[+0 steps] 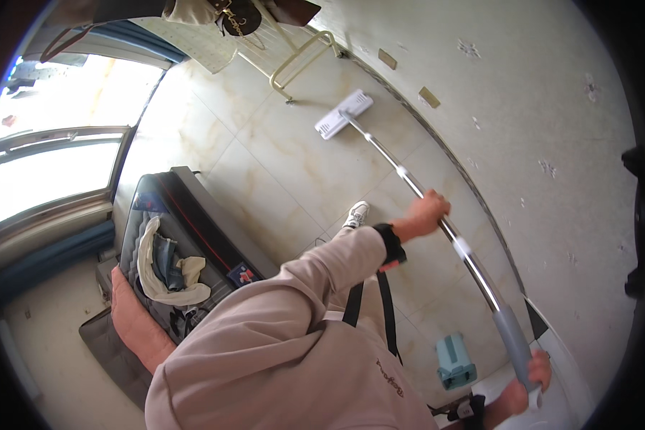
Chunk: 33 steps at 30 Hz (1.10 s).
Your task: The person mops a tiled floor using a corded electric mop, moving back and forth across the room. They briefly pause to adjust the mop handle and continue mopping different sections of the floor.
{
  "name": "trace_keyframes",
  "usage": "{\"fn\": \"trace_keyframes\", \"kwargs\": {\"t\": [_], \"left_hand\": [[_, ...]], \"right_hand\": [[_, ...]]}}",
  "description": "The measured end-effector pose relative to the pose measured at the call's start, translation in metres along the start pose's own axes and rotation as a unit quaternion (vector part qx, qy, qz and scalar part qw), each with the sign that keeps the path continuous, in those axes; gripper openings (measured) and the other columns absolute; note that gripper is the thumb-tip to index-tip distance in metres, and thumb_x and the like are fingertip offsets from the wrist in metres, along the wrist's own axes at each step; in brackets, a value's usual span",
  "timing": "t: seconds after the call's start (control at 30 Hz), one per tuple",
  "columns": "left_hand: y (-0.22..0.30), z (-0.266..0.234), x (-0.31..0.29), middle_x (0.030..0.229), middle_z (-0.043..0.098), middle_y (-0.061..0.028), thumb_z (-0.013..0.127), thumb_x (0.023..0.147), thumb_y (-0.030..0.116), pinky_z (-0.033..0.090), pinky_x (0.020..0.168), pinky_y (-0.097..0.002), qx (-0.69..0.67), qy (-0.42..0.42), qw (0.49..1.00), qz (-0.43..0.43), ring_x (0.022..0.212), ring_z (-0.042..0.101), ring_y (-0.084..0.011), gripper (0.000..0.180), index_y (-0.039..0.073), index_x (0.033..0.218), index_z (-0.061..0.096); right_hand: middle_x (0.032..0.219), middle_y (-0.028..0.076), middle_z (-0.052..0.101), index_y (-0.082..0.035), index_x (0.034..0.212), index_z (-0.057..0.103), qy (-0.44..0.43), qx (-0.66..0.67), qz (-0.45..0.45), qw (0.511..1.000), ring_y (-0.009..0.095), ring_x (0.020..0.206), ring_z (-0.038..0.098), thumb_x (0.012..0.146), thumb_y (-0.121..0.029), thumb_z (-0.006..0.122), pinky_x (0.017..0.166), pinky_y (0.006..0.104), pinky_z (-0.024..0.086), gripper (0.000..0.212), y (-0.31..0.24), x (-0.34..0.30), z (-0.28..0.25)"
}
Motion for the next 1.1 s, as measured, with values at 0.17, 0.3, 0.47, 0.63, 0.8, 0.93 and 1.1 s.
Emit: {"fn": "trace_keyframes", "kwargs": {"t": [0.17,0.3,0.47,0.63,0.8,0.93,1.1], "left_hand": [[-0.084,-0.057,0.025,0.078,0.057,-0.0096,0.058,0.059,-0.004,0.043,0.075,-0.0402,0.08,0.13,0.988,0.017,0.086,0.051,-0.0323,0.018,0.008,0.073,0.058],[-0.119,-0.078,0.035,0.088,0.056,-0.0115,0.059,0.06,-0.004,0.041,0.083,-0.0385,0.113,0.203,0.973,0.002,0.094,0.049,-0.0333,0.03,0.006,0.088,0.058],[-0.103,-0.043,0.047,0.094,0.057,-0.0117,0.065,0.062,0.006,0.032,0.093,-0.0394,0.141,0.145,0.979,0.019,0.1,0.047,-0.0277,0.031,0.009,0.092,0.06],[-0.048,0.035,0.046,0.092,0.06,-0.0051,0.064,0.062,0.008,0.037,0.09,-0.04,0.136,0.025,0.99,0.028,0.098,0.049,-0.0268,0.033,0.013,0.094,0.062],[0.02,0.103,0.02,0.095,0.057,-0.0032,0.065,0.064,0.009,0.032,0.096,-0.0536,0.08,-0.063,0.995,0.01,0.104,0.047,-0.0247,0.032,0.018,0.095,0.062],[0.076,0.131,0.002,0.095,0.055,-0.0035,0.066,0.069,0.013,0.025,0.096,-0.0624,0.03,-0.166,0.985,0.037,0.106,0.046,-0.0271,0.027,0.019,0.095,0.06],[0.099,0.103,-0.01,0.087,0.057,-0.0003,0.064,0.071,0.012,0.02,0.097,-0.0595,0.016,-0.178,0.983,0.042,0.1,0.048,-0.0248,0.018,0.017,0.087,0.059]], "right_hand": [[0.081,0.013,0.053,-0.006,0.079,0.044,-0.031,0.155,-0.082,0.984,0.029,0.08,0.053,0.068,-0.009,0.06,0.079,0.0461,0.045,0.019,0.016,0.042,0.107],[0.087,0.016,0.057,-0.002,0.08,0.049,0.002,0.208,0.026,0.978,0.033,0.092,0.055,0.06,0.0,0.054,0.085,0.0483,0.042,0.02,0.023,0.056,0.168],[0.09,0.017,0.056,-0.001,0.081,0.049,0.029,0.196,0.051,0.979,0.034,0.096,0.053,0.06,0.002,0.05,0.091,0.0484,0.037,0.022,0.032,0.042,0.134],[0.097,0.016,0.053,-0.002,0.085,0.047,0.064,0.163,0.086,0.981,0.034,0.104,0.049,0.069,-0.003,0.053,0.097,0.049,0.032,0.017,0.03,-0.011,0.042],[0.096,0.009,0.05,-0.008,0.084,0.045,0.074,0.077,0.125,0.986,0.028,0.106,0.045,0.077,-0.005,0.056,0.098,0.0465,0.032,0.014,0.013,-0.064,-0.047],[0.077,0.012,0.048,-0.002,0.081,0.048,0.103,-0.058,0.055,0.992,0.027,0.076,0.054,0.084,-0.016,0.057,0.071,0.04,0.049,0.016,-0.024,-0.082,-0.09],[0.079,0.015,0.051,0.0,0.08,0.046,0.081,-0.112,-0.061,0.989,0.03,0.076,0.055,0.089,-0.008,0.049,0.07,0.0392,0.05,0.012,-0.049,-0.078,-0.089]]}}
Point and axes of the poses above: each hand's wrist, its own x-axis towards the middle knuckle, its own z-axis out of the palm, y = z × x, the point moved 1 cm from there along x, towards the middle knuckle
